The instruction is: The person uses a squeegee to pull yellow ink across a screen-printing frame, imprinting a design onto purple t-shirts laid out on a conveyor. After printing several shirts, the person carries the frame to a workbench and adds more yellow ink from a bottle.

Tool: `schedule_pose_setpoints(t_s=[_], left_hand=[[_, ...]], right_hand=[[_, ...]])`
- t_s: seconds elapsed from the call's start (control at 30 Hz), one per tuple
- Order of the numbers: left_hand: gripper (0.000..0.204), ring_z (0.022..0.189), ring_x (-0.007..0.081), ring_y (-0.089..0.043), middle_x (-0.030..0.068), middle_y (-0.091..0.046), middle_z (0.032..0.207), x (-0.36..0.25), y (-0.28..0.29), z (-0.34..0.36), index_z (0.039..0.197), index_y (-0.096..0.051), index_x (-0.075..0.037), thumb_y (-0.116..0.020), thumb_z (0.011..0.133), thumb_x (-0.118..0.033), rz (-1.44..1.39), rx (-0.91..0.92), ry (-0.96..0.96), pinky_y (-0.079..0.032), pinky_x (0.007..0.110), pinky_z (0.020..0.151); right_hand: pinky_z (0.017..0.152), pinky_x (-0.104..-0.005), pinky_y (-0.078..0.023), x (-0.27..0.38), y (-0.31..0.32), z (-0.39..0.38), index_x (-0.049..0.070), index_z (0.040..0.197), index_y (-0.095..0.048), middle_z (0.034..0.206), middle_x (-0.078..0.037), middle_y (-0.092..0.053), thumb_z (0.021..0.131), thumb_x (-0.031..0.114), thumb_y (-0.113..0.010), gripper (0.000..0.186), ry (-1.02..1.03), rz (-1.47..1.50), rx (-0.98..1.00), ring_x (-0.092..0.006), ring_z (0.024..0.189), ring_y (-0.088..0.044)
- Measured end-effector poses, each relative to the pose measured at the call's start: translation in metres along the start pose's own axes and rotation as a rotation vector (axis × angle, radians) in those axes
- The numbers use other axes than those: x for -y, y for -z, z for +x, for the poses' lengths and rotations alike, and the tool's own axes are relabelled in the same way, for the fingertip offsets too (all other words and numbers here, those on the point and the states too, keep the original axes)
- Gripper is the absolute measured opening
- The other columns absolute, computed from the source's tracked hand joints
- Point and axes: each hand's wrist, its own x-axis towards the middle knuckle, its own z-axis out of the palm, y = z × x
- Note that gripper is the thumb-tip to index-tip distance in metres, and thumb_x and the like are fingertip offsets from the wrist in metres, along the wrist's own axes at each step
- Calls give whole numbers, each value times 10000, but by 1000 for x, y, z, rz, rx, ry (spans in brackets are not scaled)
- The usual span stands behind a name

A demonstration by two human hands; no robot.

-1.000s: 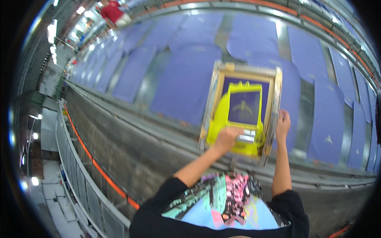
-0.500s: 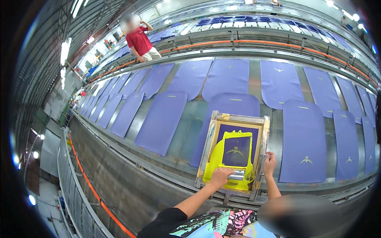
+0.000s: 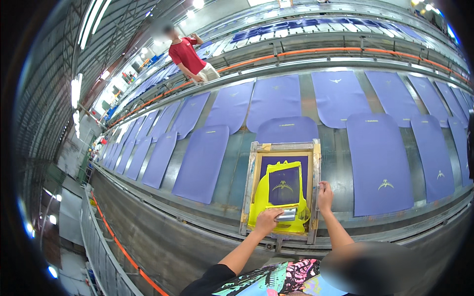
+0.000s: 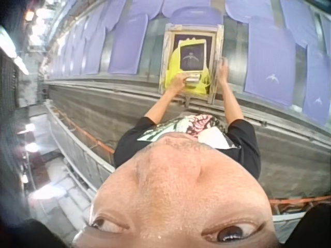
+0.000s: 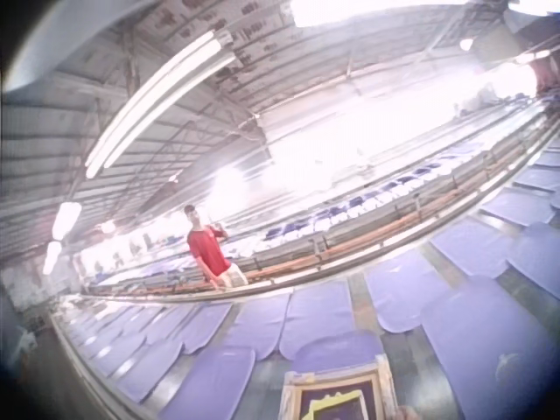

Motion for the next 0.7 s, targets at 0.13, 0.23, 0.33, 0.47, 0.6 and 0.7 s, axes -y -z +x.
schedule_pose_setpoints(t_s=[0.13,0.23,0.33,0.47,0.6,0.7], left_hand=[[383,1061,261,-711,51,-754,1169,9,10,18,1129,-764,-138,-688,773,-19,0,-69,-35,-569,402,895],[398,1038,261,-718,48,-756,1160,14,7,15,1127,-766,-148,-697,758,-16,29,-57,-30,-575,396,882],[413,1044,261,-715,45,-754,1171,16,2,13,1137,-764,-155,-707,750,-25,33,-10,-22,-576,396,883],[434,1067,256,-708,32,-746,1206,17,0,14,1162,-756,-164,-720,746,-47,31,54,-34,-571,403,897],[416,1060,245,-713,19,-750,1198,5,-2,23,1153,-758,-171,-712,756,-53,37,67,-79,-572,404,888],[400,1039,238,-723,22,-757,1175,1,-4,27,1139,-761,-174,-693,764,-51,60,56,-72,-578,399,867]], right_hand=[[621,-427,-439,17,-13,18,46,1073,-665,703,-150,-602,1040,190,-555,185,-16,31,23,-266,622,-578],[613,-470,-447,12,-17,12,49,1072,-653,695,-205,-611,1049,181,-535,178,-10,5,19,-377,634,-618],[612,-469,-445,4,-16,12,49,1070,-652,693,-208,-605,1049,183,-536,179,-3,11,0,-378,637,-622],[618,-475,-451,-2,-10,7,50,1068,-655,707,-207,-623,1050,191,-537,185,-54,-20,17,-382,650,-634],[623,-453,-451,-8,0,16,57,1072,-674,712,-175,-633,1046,212,-548,202,-21,-25,-43,-335,639,-620],[630,-443,-454,-5,2,22,56,1082,-685,721,-160,-643,1041,232,-556,221,-33,-37,-71,-316,642,-617]])
